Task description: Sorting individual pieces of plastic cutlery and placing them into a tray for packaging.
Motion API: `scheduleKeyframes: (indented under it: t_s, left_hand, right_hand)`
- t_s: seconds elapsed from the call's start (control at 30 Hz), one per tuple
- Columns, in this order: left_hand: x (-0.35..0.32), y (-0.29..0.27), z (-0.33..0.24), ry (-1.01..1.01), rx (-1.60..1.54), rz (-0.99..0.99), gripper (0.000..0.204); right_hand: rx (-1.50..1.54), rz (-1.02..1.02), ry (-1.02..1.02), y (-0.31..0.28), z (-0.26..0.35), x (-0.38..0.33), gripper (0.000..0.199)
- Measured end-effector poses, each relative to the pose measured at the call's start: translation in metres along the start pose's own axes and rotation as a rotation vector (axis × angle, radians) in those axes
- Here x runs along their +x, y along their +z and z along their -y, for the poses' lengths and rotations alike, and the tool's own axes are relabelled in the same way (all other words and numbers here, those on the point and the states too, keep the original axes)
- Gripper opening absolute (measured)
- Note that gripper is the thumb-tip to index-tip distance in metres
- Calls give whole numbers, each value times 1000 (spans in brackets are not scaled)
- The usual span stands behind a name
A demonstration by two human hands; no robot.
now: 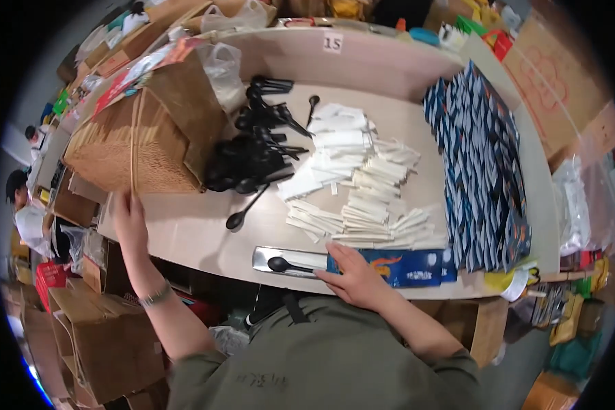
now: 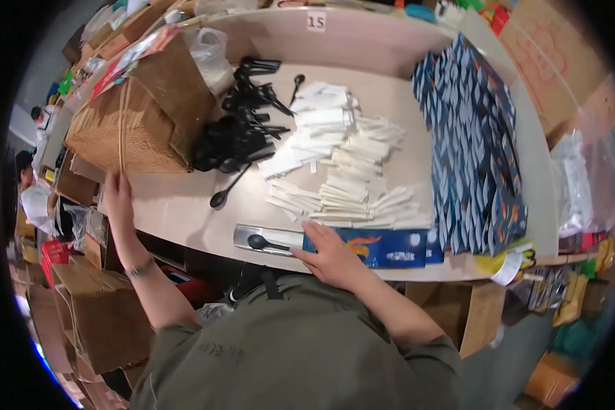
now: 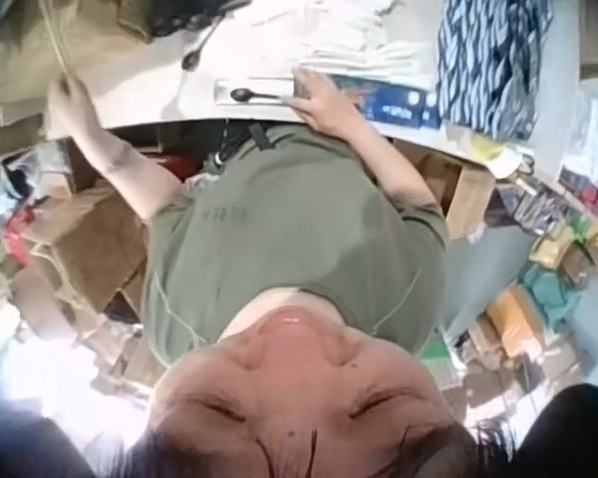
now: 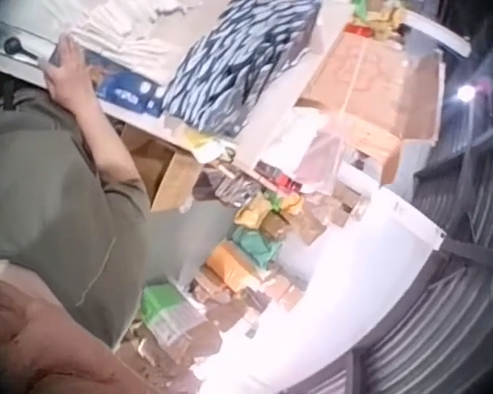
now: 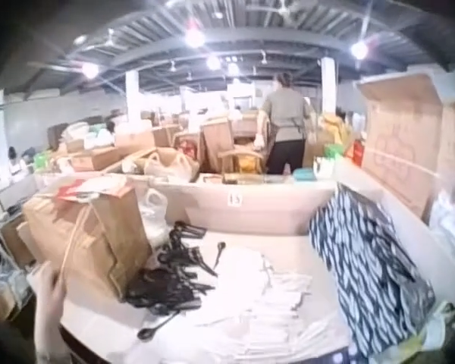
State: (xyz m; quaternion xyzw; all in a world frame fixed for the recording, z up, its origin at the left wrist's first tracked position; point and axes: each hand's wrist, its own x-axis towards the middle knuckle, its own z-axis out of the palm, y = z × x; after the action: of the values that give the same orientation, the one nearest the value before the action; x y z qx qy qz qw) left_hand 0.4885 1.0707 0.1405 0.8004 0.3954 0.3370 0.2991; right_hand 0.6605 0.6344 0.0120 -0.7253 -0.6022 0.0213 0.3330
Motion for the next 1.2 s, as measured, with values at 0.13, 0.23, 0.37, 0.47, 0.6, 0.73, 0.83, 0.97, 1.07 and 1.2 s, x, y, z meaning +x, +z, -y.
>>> scheduleKeyframes:
  t_s: [0.13,0.23,0.37,0.47,0.6,0.73,0.83,0.97,1.07,1.2]
  left_hand:
    - [-115,50,36,-158,-390,574,13]
    - [-134,63,8,-4,-180,1044,13]
    - [-111,64,8,-85,127,967,11]
    - [-121,80,8,211,18,906,12]
    - [-167,131,-26,382,-43,835,9]
    - [-186,137,-47,254,-62,755,23]
    - [-192,141,-43,326,198,299,35]
    - [-198,149,-50,17,-8,675,38]
    - [-222,163,-73,-88,-322,1014,42]
    - [-216,147,-81,118,-338,1023,57]
  right_hand:
    - [11,51,17,2,1,-1,40]
    - [-8,111,47,-1,6,-3,42]
    - [-67,163,78,0,9,-7,45]
    - [-54,139,69,2,9,-7,45]
    - [-74,131,23,7,14,2,45]
    - [-3,59,122,8,19,4,46]
    - [-113,27,166,3,25,5,44]
    - [-92,46,170,6,24,7,40]
    - [-55,29,155,7,19,6,40]
    - [-92,6,99,-9,22,4,51]
